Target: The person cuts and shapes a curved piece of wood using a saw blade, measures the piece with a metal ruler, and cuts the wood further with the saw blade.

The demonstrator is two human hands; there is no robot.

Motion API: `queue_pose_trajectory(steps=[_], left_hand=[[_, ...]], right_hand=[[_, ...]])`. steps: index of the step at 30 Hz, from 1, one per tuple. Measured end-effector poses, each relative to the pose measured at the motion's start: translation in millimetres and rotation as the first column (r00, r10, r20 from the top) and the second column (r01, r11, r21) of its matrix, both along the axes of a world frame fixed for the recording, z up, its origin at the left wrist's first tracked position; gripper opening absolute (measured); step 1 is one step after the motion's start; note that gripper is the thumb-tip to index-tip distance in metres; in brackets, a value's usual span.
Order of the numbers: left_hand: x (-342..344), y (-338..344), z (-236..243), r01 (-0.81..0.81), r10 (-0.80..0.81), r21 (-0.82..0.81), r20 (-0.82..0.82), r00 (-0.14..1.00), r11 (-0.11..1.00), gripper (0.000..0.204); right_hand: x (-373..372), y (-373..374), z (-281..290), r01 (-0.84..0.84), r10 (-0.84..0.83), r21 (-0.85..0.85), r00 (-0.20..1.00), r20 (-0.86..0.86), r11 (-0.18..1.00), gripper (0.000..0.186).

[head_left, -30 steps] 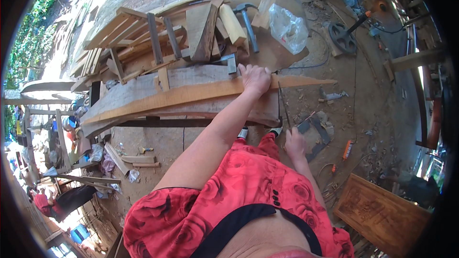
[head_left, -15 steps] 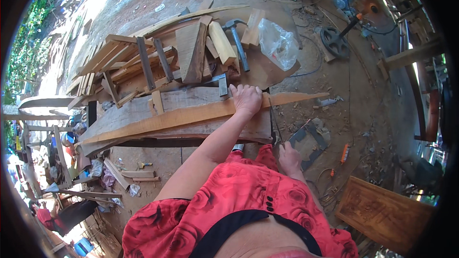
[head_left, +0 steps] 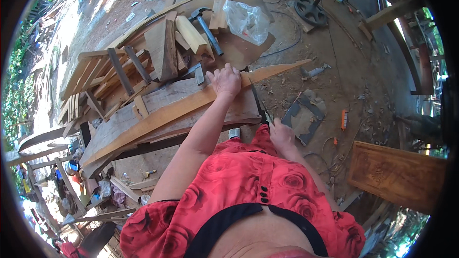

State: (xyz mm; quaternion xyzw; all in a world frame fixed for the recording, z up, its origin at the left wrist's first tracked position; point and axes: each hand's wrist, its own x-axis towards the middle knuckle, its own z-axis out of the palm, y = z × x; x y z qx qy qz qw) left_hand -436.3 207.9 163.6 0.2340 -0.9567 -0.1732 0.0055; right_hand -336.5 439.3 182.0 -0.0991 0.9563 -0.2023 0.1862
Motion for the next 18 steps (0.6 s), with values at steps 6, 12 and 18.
queue_pose_trajectory(steps=[6, 12, 18], left_hand=[[4, -3, -4, 0.017, -0.017, -0.108, -0.007, 1.000, 0.994, 0.026], [8, -4, -9, -0.022, 0.018, -0.065, -0.071, 0.997, 0.998, 0.024], [11, 1, -26, -0.050, 0.038, -0.084, -0.131, 0.991, 0.995, 0.028]], right_hand=[[-26, -34, -8, -0.073, 0.074, 0.012, 0.993, -0.092, 0.997, 0.020], [6, 0, -11, -0.118, 0.117, -0.008, 0.992, -0.052, 0.993, 0.021], [-24, -38, -21, -0.135, 0.128, -0.086, 0.988, -0.091, 0.987, 0.028]])
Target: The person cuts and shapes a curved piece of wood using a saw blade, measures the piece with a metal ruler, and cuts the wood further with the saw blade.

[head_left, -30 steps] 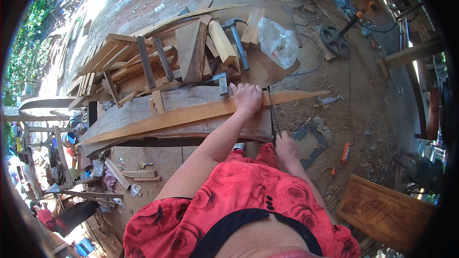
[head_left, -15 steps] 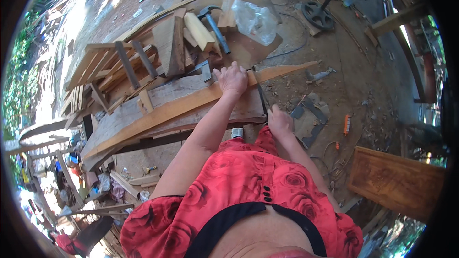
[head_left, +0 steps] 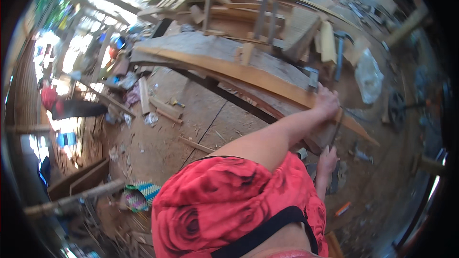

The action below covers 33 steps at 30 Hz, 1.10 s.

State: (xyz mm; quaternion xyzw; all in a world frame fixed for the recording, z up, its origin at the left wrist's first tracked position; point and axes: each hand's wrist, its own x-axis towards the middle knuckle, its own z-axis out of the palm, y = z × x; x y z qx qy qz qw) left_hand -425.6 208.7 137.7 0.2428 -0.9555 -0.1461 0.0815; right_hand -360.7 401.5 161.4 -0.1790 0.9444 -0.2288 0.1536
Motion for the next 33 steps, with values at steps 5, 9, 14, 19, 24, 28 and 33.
queue_pose_trajectory(steps=[5, 9, 14, 19, 24, 28, 33], left_hand=[[2, 1, 16, 0.146, -0.154, 0.065, 0.139, 0.978, 0.987, 0.036], [-2, 3, 14, 0.069, -0.083, 0.087, 0.167, 0.982, 0.994, 0.027], [5, 5, 5, 0.006, -0.005, 0.088, -0.003, 1.000, 0.996, 0.027], [-3, 10, -2, 0.084, -0.088, 0.087, 0.048, 0.995, 0.993, 0.028], [-10, 6, -10, 0.036, -0.035, 0.041, -0.033, 0.999, 0.999, 0.027], [-7, 2, -14, 0.010, -0.008, 0.048, -0.036, 0.999, 0.999, 0.028], [0, 4, -2, 0.057, -0.054, 0.111, -0.025, 0.998, 0.992, 0.030]], right_hand=[[26, 36, 14, 0.005, -0.008, 0.047, 0.998, 0.061, 0.999, 0.030], [-4, 16, -1, -0.046, 0.046, 0.067, 0.999, 0.006, 0.997, 0.033], [-1, 15, -7, -0.083, 0.082, -0.076, 0.996, -0.018, 0.994, 0.034], [-2, 35, -2, -0.121, 0.115, 0.089, 0.991, 0.072, 0.989, 0.033], [-10, 32, -14, -0.156, 0.154, -0.121, 0.988, -0.020, 0.980, 0.031], [5, 4, 9, -0.035, 0.075, -0.206, 0.979, 0.190, 0.978, 0.030], [15, 2, 9, 0.175, -0.029, -0.378, 0.932, 0.361, 0.909, 0.026]])
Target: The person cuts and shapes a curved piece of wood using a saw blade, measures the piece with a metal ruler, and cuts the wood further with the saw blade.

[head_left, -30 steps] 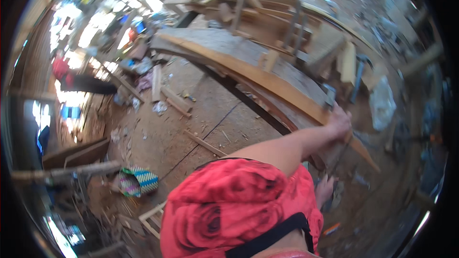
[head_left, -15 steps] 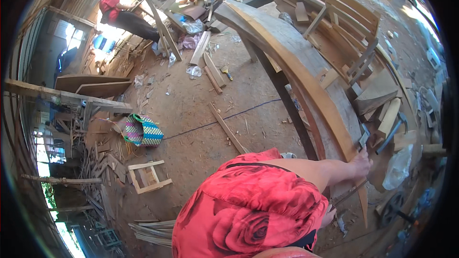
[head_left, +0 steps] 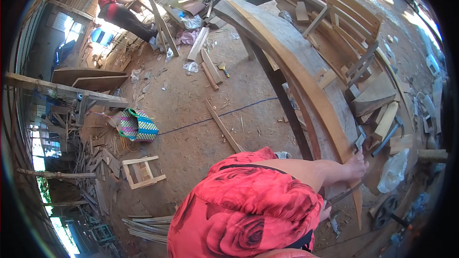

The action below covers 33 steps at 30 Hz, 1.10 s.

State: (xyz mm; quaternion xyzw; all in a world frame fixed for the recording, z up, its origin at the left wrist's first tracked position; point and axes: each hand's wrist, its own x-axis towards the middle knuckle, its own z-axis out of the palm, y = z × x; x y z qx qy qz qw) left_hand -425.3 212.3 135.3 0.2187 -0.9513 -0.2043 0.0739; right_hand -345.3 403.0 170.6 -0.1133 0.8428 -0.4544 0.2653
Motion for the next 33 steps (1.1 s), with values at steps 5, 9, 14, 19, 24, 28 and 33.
queue_pose_trajectory(steps=[5, 9, 14, 19, 24, 28, 33], left_hand=[[-1, 4, 1, -0.066, 0.066, -0.003, -0.004, 0.998, 0.998, 0.030], [1, 1, 8, -0.046, 0.045, 0.070, 0.022, 0.999, 0.996, 0.033], [0, 0, 4, -0.103, 0.105, 0.085, -0.029, 0.994, 0.991, 0.028], [6, 0, 31, 0.037, -0.042, 0.108, 0.045, 0.998, 0.994, 0.025], [3, -2, 16, -0.087, 0.090, 0.112, -0.021, 0.996, 0.990, 0.022], [2, -1, 16, -0.095, 0.095, 0.136, 0.003, 0.995, 0.986, 0.021], [-1, 5, 21, -0.070, 0.075, 0.147, -0.030, 0.997, 0.987, 0.021]], right_hand=[[-5, 3, 37, -0.034, 0.033, 0.016, 0.999, 0.002, 0.999, 0.014], [-25, 16, 42, -0.031, 0.040, -0.046, 0.977, 0.209, 0.998, 0.015], [-35, 18, 43, -0.066, 0.072, -0.032, 0.966, 0.247, 0.997, 0.016], [-41, 23, 44, -0.057, 0.060, -0.022, 0.969, 0.240, 0.998, 0.017], [-63, 29, 50, -0.159, 0.175, -0.082, 0.945, 0.275, 0.984, 0.018], [-43, 2, 107, -0.055, 0.096, -0.113, 0.913, 0.397, 0.992, 0.007], [-52, 34, 31, -0.053, 0.103, -0.168, 0.947, 0.303, 0.984, 0.018]])
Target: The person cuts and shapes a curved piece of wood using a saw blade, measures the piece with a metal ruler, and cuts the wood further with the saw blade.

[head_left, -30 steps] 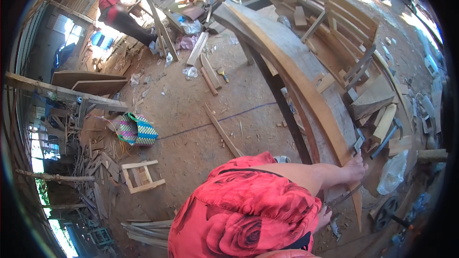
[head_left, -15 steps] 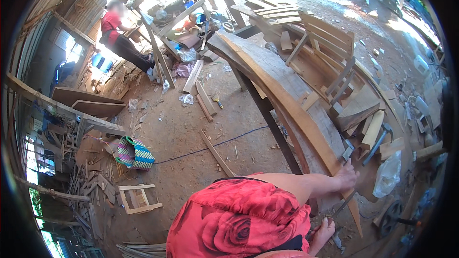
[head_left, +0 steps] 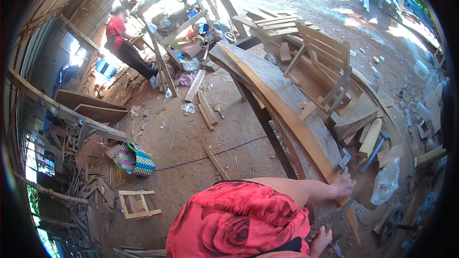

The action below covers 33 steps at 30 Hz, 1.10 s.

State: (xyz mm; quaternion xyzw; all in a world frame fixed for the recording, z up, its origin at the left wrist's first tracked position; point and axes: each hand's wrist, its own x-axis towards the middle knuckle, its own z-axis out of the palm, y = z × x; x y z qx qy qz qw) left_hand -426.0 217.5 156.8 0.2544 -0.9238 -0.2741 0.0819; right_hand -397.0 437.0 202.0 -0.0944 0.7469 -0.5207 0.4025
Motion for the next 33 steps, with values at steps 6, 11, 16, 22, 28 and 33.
queue_pose_trajectory(steps=[6, 11, 16, 22, 28, 33], left_hand=[[1, -6, -9, -0.022, 0.022, -0.012, 0.005, 1.000, 1.000, 0.022], [2, -5, -11, -0.034, 0.034, -0.025, -0.007, 0.999, 0.999, 0.023], [3, -5, -6, -0.026, 0.026, -0.027, 0.003, 1.000, 0.999, 0.025], [2, -5, -9, -0.036, 0.036, -0.011, -0.013, 0.999, 0.999, 0.026], [1, -4, -6, -0.040, 0.040, 0.021, -0.004, 0.999, 0.999, 0.026], [-1, -3, -16, -0.043, 0.043, 0.006, -0.030, 0.999, 0.999, 0.026]], right_hand=[[-4, 32, -122, -0.150, 0.196, 0.136, 0.871, -0.450, 0.979, 0.017], [3, 30, -125, -0.088, 0.186, 0.195, 0.795, -0.577, 0.977, 0.023], [12, 11, -66, -0.094, 0.174, 0.218, 0.907, -0.385, 0.971, 0.020], [8, 18, -85, -0.076, 0.138, 0.175, 0.917, -0.373, 0.982, 0.021], [12, 14, -72, -0.055, 0.107, 0.155, 0.930, -0.352, 0.986, 0.025], [13, 4, -66, 0.044, -0.005, 0.062, 0.853, -0.522, 0.997, 0.028]])
